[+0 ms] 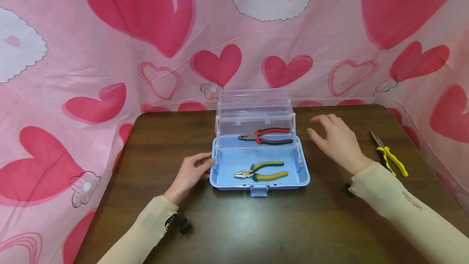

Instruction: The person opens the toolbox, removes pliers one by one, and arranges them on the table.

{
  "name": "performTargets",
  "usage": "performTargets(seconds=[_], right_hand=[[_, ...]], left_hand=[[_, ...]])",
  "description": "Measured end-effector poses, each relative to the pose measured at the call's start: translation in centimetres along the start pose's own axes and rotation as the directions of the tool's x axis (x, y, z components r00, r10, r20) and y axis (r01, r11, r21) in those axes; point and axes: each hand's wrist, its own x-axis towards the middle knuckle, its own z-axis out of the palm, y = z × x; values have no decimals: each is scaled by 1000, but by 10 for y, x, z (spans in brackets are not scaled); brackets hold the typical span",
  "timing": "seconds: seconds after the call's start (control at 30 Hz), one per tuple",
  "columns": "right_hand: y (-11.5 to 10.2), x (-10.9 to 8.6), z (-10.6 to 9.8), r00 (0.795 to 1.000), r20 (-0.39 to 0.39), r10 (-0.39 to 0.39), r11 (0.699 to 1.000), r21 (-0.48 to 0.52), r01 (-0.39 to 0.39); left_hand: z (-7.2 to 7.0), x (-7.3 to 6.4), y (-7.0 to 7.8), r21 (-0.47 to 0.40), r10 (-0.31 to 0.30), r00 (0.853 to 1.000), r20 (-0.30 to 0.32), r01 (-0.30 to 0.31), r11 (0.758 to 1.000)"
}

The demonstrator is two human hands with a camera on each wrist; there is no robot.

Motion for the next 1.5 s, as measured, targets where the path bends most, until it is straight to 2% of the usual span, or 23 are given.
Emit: performTargets(seconds=[0.13, 0.4, 0.77, 1.03, 1.27, 1.5], right_hand=[[-14, 6, 8, 999, 10, -38, 999, -7, 38], [-38, 19, 22, 984, 116, -135, 991, 15, 134], [-53, 39, 42, 920, 286, -267, 964, 80, 255], [-59, 53, 48, 884, 399, -244, 970, 97, 224], [-63, 64, 52, 852, 465, -242, 969, 78, 234], [-67, 65, 52, 845, 472, -249, 965, 44, 260]], left_hand=[[-1, 1, 0, -1, -6, 1000, -1, 6, 1000], [-1, 1, 0, 4, -16, 1000, -3, 16, 1000], [0, 1, -2, 4, -15, 1000, -5, 15, 1000], [-1, 2, -2, 7, -15, 1000, 3, 15, 1000], [0, 2, -2, 5, -17, 1000, 6, 17, 1000], [0, 2, -2, 4, -25, 1000, 3, 25, 1000]])
